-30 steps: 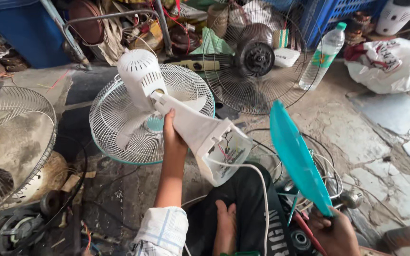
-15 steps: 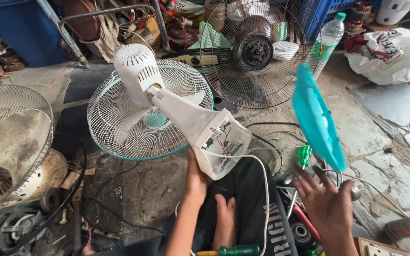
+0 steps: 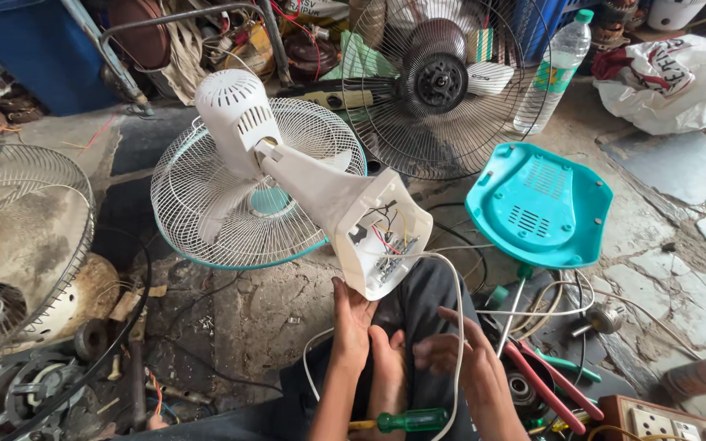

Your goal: The person sits on the floor of a cluttered fan repair shop with a pedestal fan across their lap. They use a screwdriver to unscrew the teal rear housing cover, remove the cover, and then work on the exposed wiring and switch assembly inside the fan's motor housing.

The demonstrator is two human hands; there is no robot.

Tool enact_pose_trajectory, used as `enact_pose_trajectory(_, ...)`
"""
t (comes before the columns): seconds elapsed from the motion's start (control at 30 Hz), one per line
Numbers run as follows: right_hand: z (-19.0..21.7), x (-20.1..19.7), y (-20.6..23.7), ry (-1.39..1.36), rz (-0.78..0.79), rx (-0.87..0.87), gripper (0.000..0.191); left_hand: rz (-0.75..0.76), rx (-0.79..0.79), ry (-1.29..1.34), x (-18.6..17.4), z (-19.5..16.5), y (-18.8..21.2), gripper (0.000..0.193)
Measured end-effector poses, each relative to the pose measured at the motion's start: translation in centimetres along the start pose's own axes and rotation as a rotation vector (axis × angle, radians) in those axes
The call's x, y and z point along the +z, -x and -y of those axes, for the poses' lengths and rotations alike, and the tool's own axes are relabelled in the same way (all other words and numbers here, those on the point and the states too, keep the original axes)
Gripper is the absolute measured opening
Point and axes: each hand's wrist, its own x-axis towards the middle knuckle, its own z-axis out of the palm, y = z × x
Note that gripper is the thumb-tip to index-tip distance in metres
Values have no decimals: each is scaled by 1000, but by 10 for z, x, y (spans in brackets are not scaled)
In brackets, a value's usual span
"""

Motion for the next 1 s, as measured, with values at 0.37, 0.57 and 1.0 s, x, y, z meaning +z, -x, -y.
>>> enact_pose_trajectory(0.37,-110,99,-40,299,-195,-69,34,46,196,-111,-16,0,23,68)
enact_pose_trajectory(0.57,-96,74,32,754,42,-98,27,-5,320,-236,-22,-12,35,70)
enact_pose_trajectory(1.0,28,45,1,464,-77,-242,36,-282,399,-531,-23,-23,54,60)
